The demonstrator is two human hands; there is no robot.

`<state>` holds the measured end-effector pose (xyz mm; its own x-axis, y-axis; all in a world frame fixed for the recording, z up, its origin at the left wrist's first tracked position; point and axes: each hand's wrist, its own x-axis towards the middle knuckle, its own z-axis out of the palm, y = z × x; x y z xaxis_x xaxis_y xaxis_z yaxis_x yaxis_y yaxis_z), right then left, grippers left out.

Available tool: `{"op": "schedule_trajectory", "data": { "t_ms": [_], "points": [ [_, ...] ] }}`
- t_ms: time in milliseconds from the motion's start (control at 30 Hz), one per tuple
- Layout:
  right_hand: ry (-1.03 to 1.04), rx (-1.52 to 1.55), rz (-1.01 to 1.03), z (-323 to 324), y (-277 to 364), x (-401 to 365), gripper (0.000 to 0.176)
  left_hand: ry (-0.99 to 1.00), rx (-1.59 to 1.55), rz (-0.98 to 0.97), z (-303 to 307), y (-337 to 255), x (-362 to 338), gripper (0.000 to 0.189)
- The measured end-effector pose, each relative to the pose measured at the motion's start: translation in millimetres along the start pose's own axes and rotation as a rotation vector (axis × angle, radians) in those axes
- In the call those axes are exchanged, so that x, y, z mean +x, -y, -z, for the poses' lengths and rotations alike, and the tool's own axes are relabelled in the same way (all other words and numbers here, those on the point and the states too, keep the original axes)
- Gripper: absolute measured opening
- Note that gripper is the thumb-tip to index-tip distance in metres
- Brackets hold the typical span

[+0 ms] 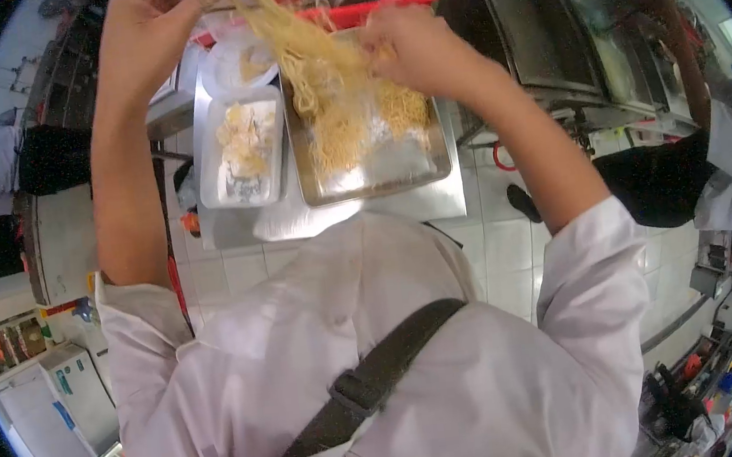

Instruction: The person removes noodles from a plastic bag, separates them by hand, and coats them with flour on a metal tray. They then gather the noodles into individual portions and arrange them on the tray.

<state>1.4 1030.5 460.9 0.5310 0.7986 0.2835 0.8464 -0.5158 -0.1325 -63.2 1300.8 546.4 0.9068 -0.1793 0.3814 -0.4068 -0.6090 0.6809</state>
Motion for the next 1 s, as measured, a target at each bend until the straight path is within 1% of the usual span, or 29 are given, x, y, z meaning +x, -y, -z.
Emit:
{"op": "schedule_trajectory", "data": {
  "t_ms": [33, 67, 100, 133, 167, 200, 233, 267, 300, 333, 367, 400, 433, 467, 500, 533, 567, 600, 633, 667, 700, 733, 800, 833, 900, 933, 967, 1000],
  "points": [
    [-0.085, 0.058, -0.025, -5.1, -2.6, -5.5, 0.014, -0.063, -0.052, 0.031, 2.0, -25.2, 4.3, 0.017],
    [-0.092, 0.050, -0.020, -1.8, -5.5, -0.1, 0.014, -0.124, -0.109, 0.076, 4.1, -46.0, 10.1, 0.012],
    [-0.229, 0.198, -0.005, -2.2, -2.0, -1.2, 0.016, -0.120, 0.191, 0.179, 7.0, -60.9, 17.0, 0.014],
    [-0.359, 0.350, 0.002, -4.6, 4.0, -5.7, 0.018, -0.104, 0.183, 0.199, 4.3, -59.3, 16.6, 0.014],
    [-0.337, 0.349, -0.046, -7.0, 14.0, -5.3, 0.021, -0.111, 0.085, 0.077, 1.5, -55.1, 19.0, 0.016],
    [-0.329, 0.358, -0.052, -2.1, 19.2, -7.4, 0.021, -0.118, -0.010, -0.047, -0.8, -53.9, 23.0, 0.018],
    [-0.219, 0.315, -0.082, 9.4, 25.3, -8.5, 0.021, -0.195, 0.173, 0.059, -1.1, -73.3, 19.0, 0.021],
    [-0.117, 0.261, -0.105, 23.3, 30.1, -6.2, 0.023, -0.192, 0.174, 0.048, -0.6, -69.7, 22.2, 0.021],
    [-0.218, 0.562, -0.145, 36.1, 37.8, -3.2, 0.023, -0.166, 0.006, 0.007, 1.6, -59.5, 23.6, 0.024],
    [-0.218, 0.563, -0.155, 33.0, 39.1, -1.7, 0.023, -0.131, -0.169, -0.023, 3.6, -42.9, 20.7, 0.028],
    [-0.212, 0.417, -0.092, 27.2, 40.9, -2.2, 0.023, -0.021, -0.181, 0.071, 12.5, 26.5, 14.5, 0.030],
    [-0.206, 0.269, -0.027, 21.9, 43.3, -3.0, 0.024, 0.288, 0.323, 0.322, -28.7, -18.2, 5.3, 0.036],
    [0.023, 0.225, -0.113, 18.0, 45.7, -1.7, 0.021, 0.381, 0.346, -0.155, -70.2, 51.7, -13.8, 0.031],
    [0.020, 0.220, -0.108, 25.1, 49.0, -1.1, 0.021, 0.442, -0.088, 0.148, -122.3, 91.8, -37.5, 0.037],
    [-0.036, 0.274, -0.109, 38.0, 53.2, 0.6, 0.020, 0.735, 0.034, 0.318, -133.5, 89.9, -52.3, 0.041],
    [-0.094, 0.330, -0.113, 45.9, 55.0, 2.2, 0.018, 0.479, 0.046, 0.056, -199.5, 175.2, -92.4, 0.045],
    [-0.188, 0.326, -0.113, 46.5, 50.6, 5.0, 0.023, 0.264, 0.344, -0.114, -227.9, 196.7, -121.4, 0.041],
    [-0.196, 0.327, -0.116, 46.3, 54.0, 5.3, 0.023, 0.044, 0.633, -0.288, -235.4, 189.6, -134.7, 0.038],
    [-0.234, 0.298, -0.107, 45.6, 59.3, 6.1, 0.021, 0.045, 0.634, -0.296, -236.7, 190.6, -133.8, 0.038],
    [-0.268, 0.269, -0.098, 43.6, 62.7, 5.6, 0.020, 0.248, 0.441, -0.047, -238.2, 192.6, -133.3, 0.038],
    [-0.170, 0.264, -0.099, 40.8, 61.2, 2.8, 0.023, 0.446, 0.241, 0.201, -234.5, 185.8, -129.1, 0.038],
    [-0.173, 0.261, -0.099, 42.8, 59.0, 0.1, 0.023, 0.445, 0.242, 0.197, -220.7, 166.6, -123.2, 0.038],
    [0.001, 0.463, -0.081, 47.4, 51.9, -6.8, 0.032, 0.501, -0.127, 0.441, -173.7, 106.9, -103.0, 0.033],
    [0.005, 0.466, -0.079, 39.9, 47.5, -13.2, 0.032, 0.500, -0.129, 0.446, -153.5, 87.6, -94.8, 0.033],
    [-0.010, 0.405, -0.239, -7.0, 33.3, -32.4, 0.047, 0.464, -0.150, 0.434, -119.2, 67.3, -83.9, 0.030],
    [0.000, 0.495, -0.290, -57.7, 17.5, -41.0, 0.065, 0.462, -0.149, 0.436, -110.7, 73.3, -82.8, 0.030],
    [0.030, 0.514, -0.346, -87.5, 23.1, -46.3, 0.076, 0.442, -0.057, 0.448, -102.5, 83.2, -76.6, 0.030],
    [0.090, 0.441, -0.416, -121.5, 33.4, -48.0, 0.082, 0.424, 0.035, 0.460, -99.3, 91.2, -69.2, 0.030]
  ]
}}
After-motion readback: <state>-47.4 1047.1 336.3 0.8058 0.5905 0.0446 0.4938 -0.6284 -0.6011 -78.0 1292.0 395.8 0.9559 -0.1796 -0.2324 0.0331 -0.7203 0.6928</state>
